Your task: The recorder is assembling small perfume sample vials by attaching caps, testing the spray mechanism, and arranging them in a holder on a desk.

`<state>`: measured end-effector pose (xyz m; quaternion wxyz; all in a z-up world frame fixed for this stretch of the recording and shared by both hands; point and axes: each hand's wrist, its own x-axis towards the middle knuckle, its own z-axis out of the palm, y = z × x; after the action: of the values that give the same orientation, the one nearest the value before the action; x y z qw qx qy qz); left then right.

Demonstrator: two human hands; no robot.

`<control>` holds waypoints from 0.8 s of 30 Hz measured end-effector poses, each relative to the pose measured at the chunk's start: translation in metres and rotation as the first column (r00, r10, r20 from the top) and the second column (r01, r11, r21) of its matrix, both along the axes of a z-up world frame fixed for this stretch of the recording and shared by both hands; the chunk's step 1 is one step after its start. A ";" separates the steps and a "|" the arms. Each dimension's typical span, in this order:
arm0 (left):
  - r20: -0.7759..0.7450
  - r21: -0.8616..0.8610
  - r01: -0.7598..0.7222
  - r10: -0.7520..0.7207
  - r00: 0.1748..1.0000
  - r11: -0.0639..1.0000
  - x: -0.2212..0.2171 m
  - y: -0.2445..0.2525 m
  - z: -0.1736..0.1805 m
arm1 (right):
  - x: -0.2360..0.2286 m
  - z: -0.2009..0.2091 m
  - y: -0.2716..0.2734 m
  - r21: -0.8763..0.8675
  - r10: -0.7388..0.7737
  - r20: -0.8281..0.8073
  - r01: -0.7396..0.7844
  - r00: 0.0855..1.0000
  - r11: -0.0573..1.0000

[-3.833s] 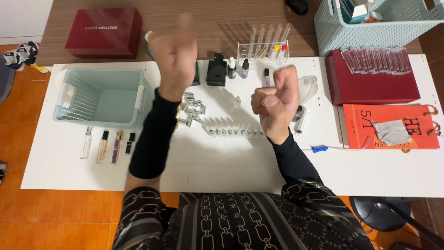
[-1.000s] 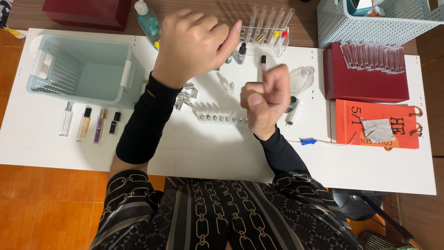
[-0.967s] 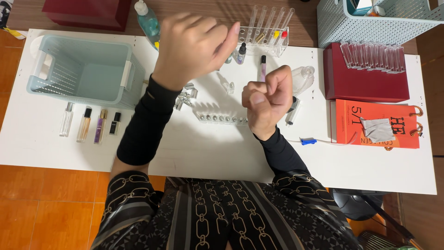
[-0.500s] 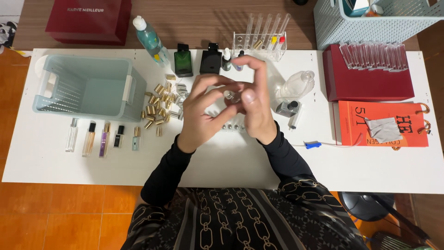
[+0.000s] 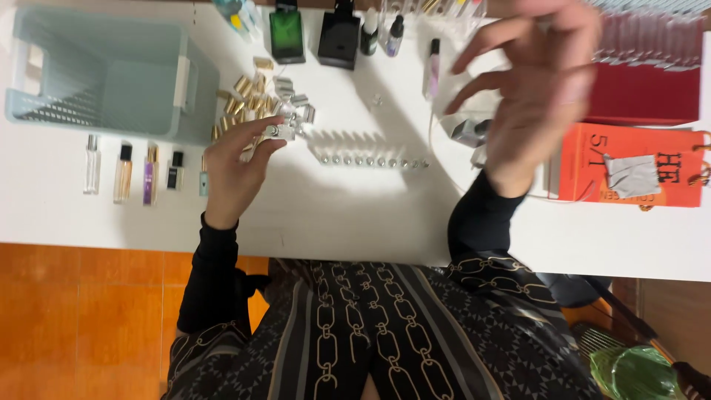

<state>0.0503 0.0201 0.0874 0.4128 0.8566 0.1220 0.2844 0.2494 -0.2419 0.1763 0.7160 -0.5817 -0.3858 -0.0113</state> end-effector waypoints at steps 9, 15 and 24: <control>-0.204 -0.111 0.025 -0.047 0.978 0.993 -0.004 0.005 -0.066 | 0.035 -0.031 -0.042 0.016 0.045 0.125 -0.048 0.991 0.999; -0.250 -0.249 0.067 -0.131 0.959 0.966 0.002 -0.010 -0.078 | 0.035 -0.021 -0.039 -0.035 0.036 0.168 -0.031 0.985 0.999; -0.223 -0.192 0.143 -0.185 0.957 0.971 0.006 -0.015 -0.076 | 0.028 -0.020 -0.037 -0.059 -0.003 0.137 0.011 0.991 0.998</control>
<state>0.0564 0.0056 0.0109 0.4904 0.8526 0.1235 0.1317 0.2775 -0.2787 0.1565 0.6703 -0.6020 -0.4319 -0.0423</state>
